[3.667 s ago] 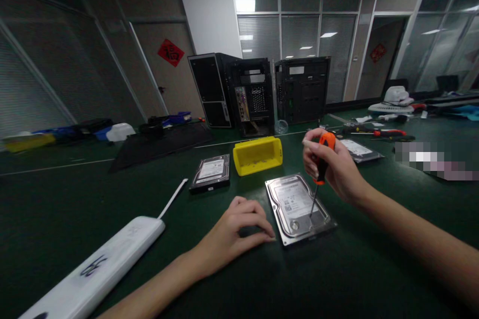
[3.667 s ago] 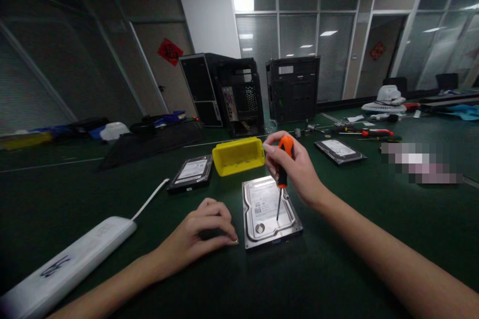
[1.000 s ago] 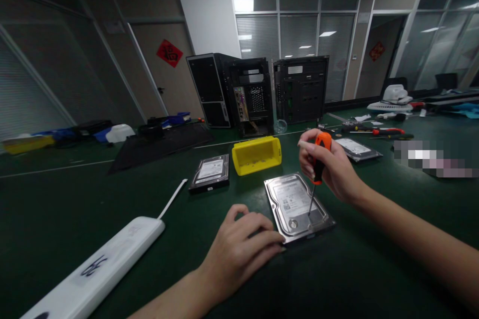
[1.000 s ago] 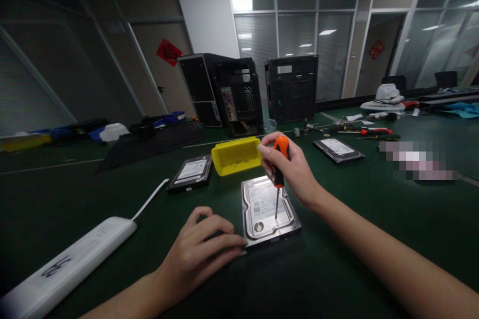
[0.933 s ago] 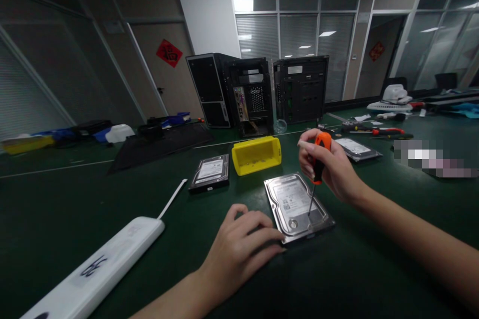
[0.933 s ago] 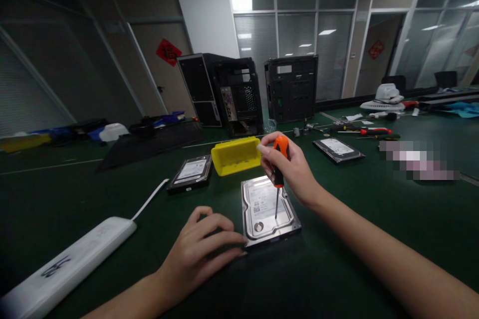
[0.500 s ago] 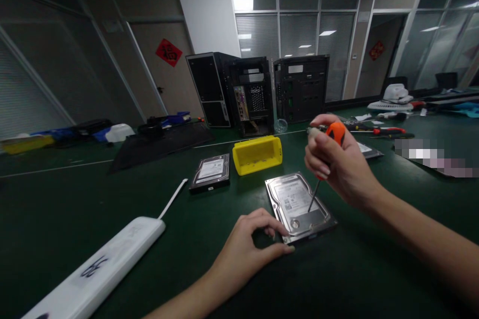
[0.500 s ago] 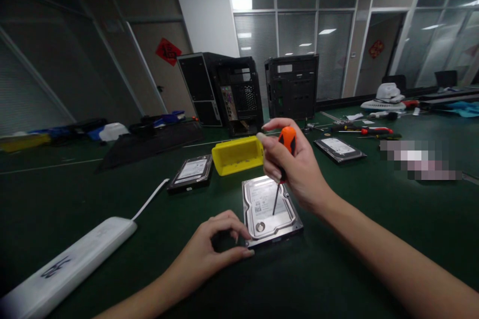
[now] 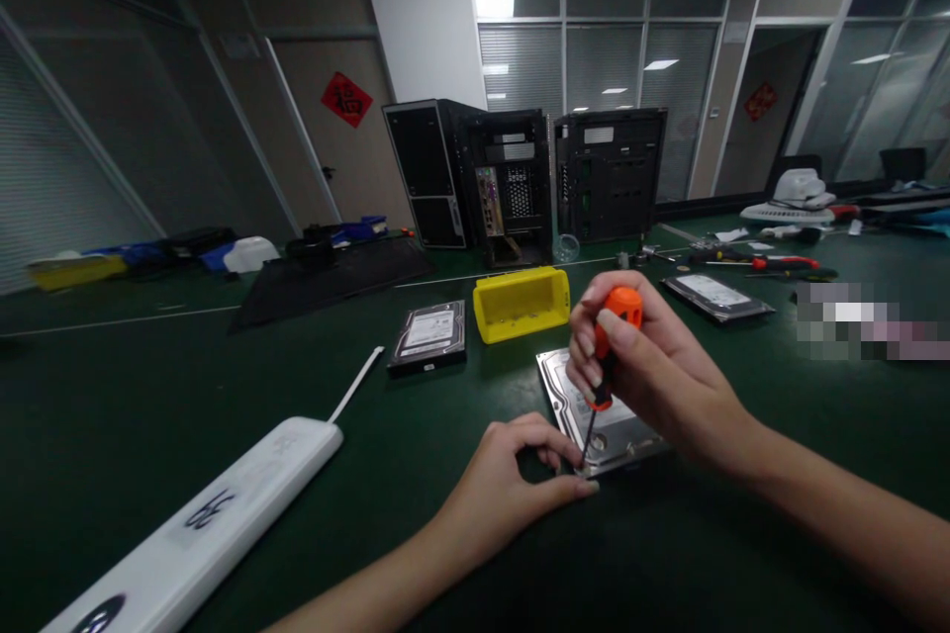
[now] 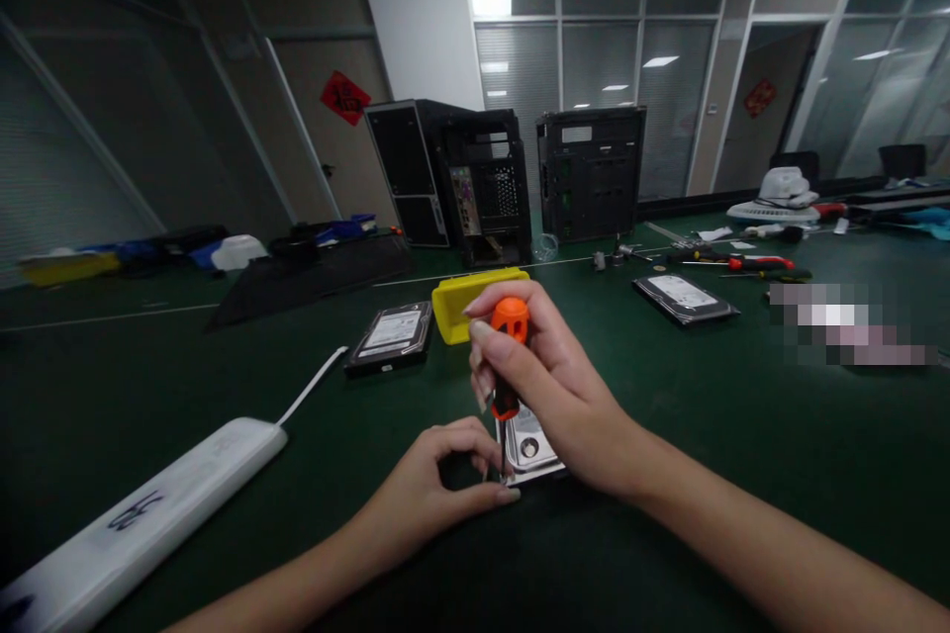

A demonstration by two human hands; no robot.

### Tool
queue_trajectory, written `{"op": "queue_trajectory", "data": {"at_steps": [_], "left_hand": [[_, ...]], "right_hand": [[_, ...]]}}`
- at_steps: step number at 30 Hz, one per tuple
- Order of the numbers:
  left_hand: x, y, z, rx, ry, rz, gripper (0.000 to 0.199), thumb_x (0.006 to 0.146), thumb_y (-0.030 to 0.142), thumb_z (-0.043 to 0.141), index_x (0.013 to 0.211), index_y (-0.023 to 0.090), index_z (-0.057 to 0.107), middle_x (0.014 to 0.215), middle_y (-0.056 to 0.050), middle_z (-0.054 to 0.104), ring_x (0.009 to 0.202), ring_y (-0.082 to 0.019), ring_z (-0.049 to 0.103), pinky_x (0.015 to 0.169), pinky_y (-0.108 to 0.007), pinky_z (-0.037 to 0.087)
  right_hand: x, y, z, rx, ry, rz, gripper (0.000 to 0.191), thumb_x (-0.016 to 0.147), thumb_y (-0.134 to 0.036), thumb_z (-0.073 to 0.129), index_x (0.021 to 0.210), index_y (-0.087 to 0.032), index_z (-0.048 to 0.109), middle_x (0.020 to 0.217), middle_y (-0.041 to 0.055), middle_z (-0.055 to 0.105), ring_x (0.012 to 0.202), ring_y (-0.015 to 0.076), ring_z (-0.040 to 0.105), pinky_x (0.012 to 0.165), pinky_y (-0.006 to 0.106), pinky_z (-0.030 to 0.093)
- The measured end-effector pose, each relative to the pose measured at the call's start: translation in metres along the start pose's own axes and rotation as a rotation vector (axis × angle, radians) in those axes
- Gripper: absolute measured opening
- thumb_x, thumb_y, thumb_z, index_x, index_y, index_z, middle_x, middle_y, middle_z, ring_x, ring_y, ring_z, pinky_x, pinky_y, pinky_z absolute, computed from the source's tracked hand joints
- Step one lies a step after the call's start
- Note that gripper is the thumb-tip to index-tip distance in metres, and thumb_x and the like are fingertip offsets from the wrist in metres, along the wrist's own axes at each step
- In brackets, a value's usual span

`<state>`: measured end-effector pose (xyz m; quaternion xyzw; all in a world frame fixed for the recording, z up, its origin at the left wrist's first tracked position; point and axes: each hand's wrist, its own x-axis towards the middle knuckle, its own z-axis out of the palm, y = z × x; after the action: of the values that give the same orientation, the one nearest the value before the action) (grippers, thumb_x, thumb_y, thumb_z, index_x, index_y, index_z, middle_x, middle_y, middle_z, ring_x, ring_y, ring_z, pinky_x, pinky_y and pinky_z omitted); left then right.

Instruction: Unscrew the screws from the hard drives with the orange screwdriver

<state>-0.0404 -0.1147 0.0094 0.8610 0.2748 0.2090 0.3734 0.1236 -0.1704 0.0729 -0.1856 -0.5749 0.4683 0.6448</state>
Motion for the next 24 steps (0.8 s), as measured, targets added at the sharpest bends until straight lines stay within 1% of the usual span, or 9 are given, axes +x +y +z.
{"op": "queue_trajectory", "data": {"at_steps": [9,16,21,24], "left_hand": [[0.0006,0.0006,0.0001,-0.04,-0.008,-0.02,0.023,0.072,0.037,0.07,0.083,0.017,0.068,0.085,-0.001,0.064,0.076,-0.014,0.057,0.072,-0.026,0.043],[0.0006,0.0009,-0.0003,-0.039,-0.01,-0.043,0.025,0.071,0.04,0.071,0.082,0.018,0.068,0.085,-0.001,0.064,0.076,-0.014,0.057,0.075,-0.026,0.042],[0.0002,0.0009,-0.0005,-0.04,-0.012,-0.044,0.025,0.072,0.04,0.069,0.082,0.018,0.068,0.086,-0.001,0.064,0.076,-0.014,0.056,0.075,-0.026,0.041],[-0.0003,0.0016,-0.0005,-0.045,-0.015,-0.042,0.025,0.072,0.04,0.069,0.082,0.018,0.068,0.086,0.0,0.063,0.077,-0.014,0.056,0.075,-0.026,0.041]], "right_hand": [[0.0012,0.004,-0.003,0.004,-0.004,0.012,0.015,0.087,-0.027,0.05,0.102,-0.027,0.048,0.079,-0.0016,0.046,0.065,0.0093,0.046,0.062,0.025,0.039],[0.0007,0.0045,0.0,0.007,-0.003,0.009,0.023,0.085,-0.024,0.054,0.107,-0.028,0.048,0.075,-0.003,0.043,0.062,0.0082,0.043,0.056,0.023,0.036],[0.0011,0.004,0.0013,0.052,-0.019,0.047,0.023,0.09,-0.03,0.044,0.112,-0.026,0.049,0.08,-0.0009,0.046,0.065,0.0084,0.042,0.06,0.024,0.037],[0.0017,0.0043,-0.0002,0.032,-0.014,0.051,0.023,0.089,-0.029,0.047,0.112,-0.026,0.049,0.083,-0.0006,0.047,0.067,0.0085,0.045,0.063,0.024,0.038]]}}
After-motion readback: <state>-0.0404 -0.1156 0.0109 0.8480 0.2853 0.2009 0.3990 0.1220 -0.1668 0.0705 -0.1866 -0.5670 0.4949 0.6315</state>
